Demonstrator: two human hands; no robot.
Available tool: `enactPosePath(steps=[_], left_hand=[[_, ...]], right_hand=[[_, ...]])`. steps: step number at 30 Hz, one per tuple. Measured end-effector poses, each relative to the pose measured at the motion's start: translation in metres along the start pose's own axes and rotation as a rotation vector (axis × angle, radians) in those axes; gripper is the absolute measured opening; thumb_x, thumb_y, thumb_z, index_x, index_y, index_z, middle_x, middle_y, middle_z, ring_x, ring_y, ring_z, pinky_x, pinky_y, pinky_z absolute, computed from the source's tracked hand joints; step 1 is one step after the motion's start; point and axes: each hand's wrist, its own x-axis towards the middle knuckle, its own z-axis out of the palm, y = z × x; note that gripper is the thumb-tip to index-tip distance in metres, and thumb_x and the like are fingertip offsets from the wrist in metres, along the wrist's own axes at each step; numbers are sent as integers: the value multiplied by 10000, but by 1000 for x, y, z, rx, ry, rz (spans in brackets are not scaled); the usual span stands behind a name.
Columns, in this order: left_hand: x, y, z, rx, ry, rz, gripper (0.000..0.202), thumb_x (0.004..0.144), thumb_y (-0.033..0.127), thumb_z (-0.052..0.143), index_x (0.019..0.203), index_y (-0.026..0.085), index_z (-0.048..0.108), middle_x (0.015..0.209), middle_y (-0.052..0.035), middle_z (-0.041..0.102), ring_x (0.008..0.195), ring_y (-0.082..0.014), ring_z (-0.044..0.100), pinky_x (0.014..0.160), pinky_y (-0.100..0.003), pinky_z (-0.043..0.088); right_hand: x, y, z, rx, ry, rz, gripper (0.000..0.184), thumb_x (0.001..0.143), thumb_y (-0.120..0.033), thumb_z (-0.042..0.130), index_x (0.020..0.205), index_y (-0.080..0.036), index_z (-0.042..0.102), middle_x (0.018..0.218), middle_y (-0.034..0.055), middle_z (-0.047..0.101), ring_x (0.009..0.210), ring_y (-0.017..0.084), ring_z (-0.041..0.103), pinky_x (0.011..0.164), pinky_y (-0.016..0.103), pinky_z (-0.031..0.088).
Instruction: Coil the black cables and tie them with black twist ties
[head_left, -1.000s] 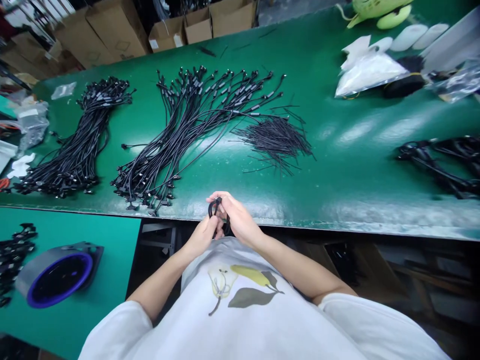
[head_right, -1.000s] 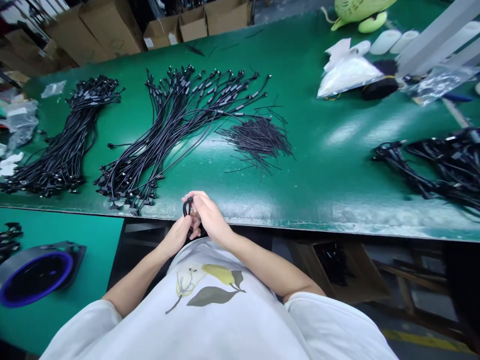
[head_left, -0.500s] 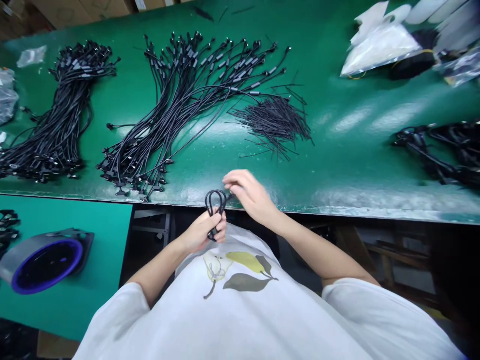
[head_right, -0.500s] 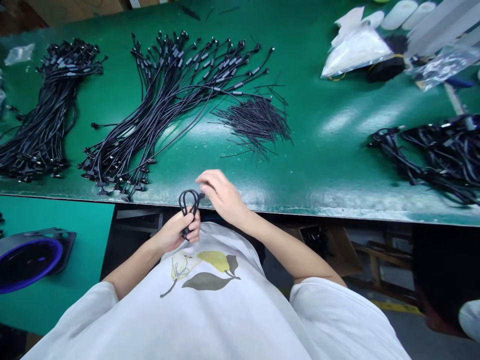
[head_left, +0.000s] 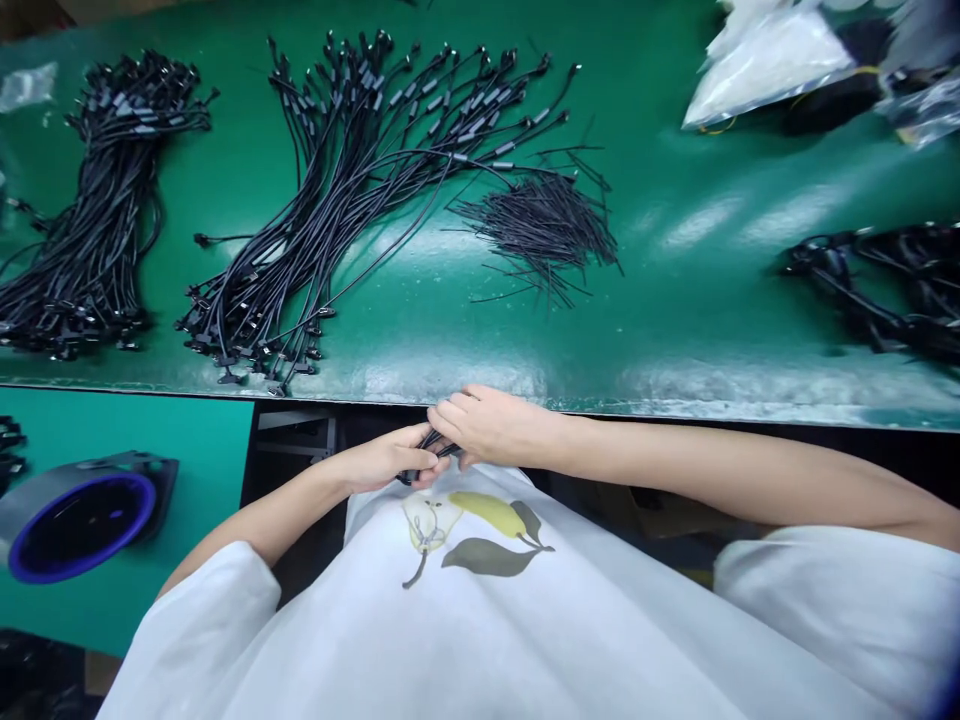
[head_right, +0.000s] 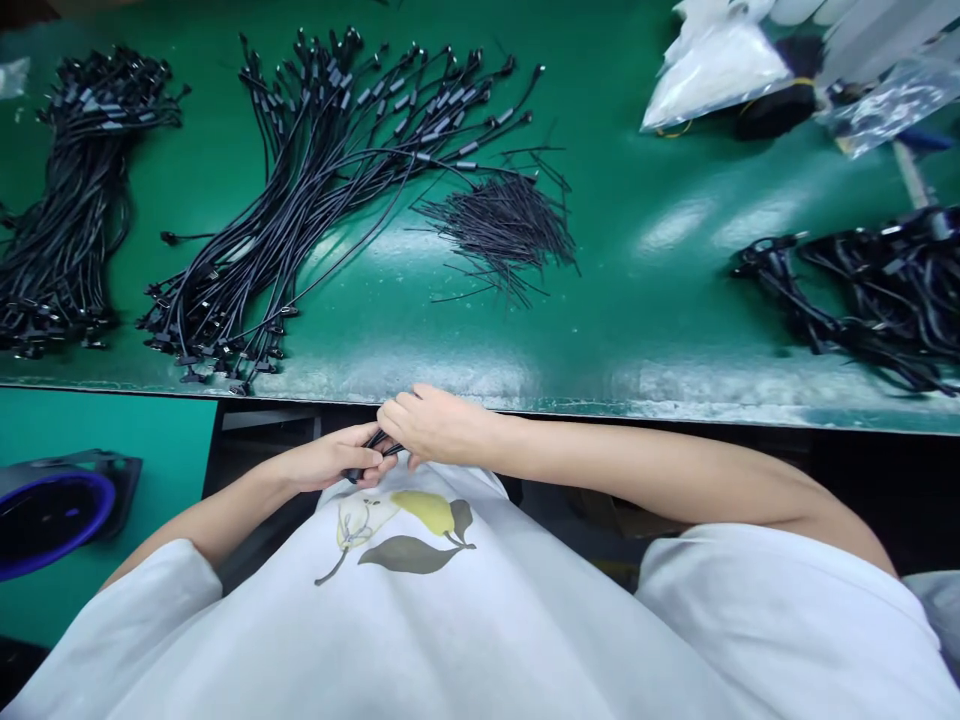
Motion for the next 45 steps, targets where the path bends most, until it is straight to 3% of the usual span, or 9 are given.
enactPosePath(steps=[5, 10, 16, 19, 25, 30, 34, 40, 45], left_hand=[[0, 10, -2, -58, -6, 2, 411, 813, 358, 640, 1109, 181, 417, 769, 18, 477, 596, -77, 395, 539, -231, 250], [0, 13, -1, 49, -2, 39, 457, 807, 498, 623, 1057, 153, 458, 779, 0, 482, 614, -86, 390, 562, -240, 273], [1, 10, -6, 482, 151, 123, 251, 795, 234, 599, 1030, 168, 539, 844, -15, 548, 725, -140, 484, 667, -266, 392], [-6, 19, -11, 616, 95, 93, 202, 764, 178, 594, 965, 164, 604, 861, -17, 602, 781, -161, 522, 707, -264, 416], [-18, 26, -18, 279, -238, -146, 206, 851, 304, 570, 970, 163, 661, 951, -53, 670, 891, -177, 581, 825, -297, 443], [-10, 4, -21, -57, -257, -121, 410, 803, 486, 659, 1028, 144, 638, 925, -63, 623, 856, -159, 572, 812, -289, 443], [-7, 2, -14, 34, -247, -19, 407, 838, 515, 613, 1011, 146, 592, 889, -40, 562, 824, -139, 533, 783, -274, 429], [-8, 14, 1, 627, 42, 50, 332, 963, 447, 360, 919, 168, 535, 726, 18, 505, 653, -117, 473, 683, -268, 412], [1, 2, -6, 1124, 399, 233, 203, 927, 297, 433, 805, 188, 553, 738, -15, 549, 725, -170, 510, 737, -297, 392]], right_hand=[[1, 4, -4, -49, 46, 32, 225, 970, -116, 315, 852, -153, 503, 692, 21, 500, 589, 156, 428, 563, 326, 168], [-4, 7, -2, -27, 41, 35, 421, 993, -498, 353, 987, -114, 526, 743, 32, 505, 621, 164, 439, 567, 324, 166], [-7, 0, 5, -105, 58, 48, 529, 982, -556, 312, 1063, -85, 540, 752, 40, 493, 645, 172, 437, 579, 334, 188], [-7, -2, 3, -152, 91, -11, 450, 1012, -465, 292, 1057, -101, 553, 750, 41, 490, 634, 167, 410, 577, 337, 196], [-7, 1, -6, -159, 236, -175, 311, 1019, -277, 311, 1146, -101, 533, 726, 11, 465, 606, 148, 363, 566, 327, 200], [-8, 8, -12, -166, 331, -187, 456, 1018, -463, 282, 1007, -113, 576, 695, -1, 430, 611, 144, 363, 573, 320, 197], [-7, 11, -13, -151, 347, -202, 206, 998, -252, 391, 930, -164, 564, 698, -15, 443, 631, 138, 380, 598, 312, 210], [-5, 10, -6, -91, 299, -134, 265, 999, -207, 363, 774, -184, 500, 674, -9, 469, 620, 143, 388, 592, 313, 204], [-2, 2, -1, 205, -58, 158, 244, 1001, -277, 396, 859, -144, 544, 785, 46, 580, 650, 147, 493, 565, 296, 233]])
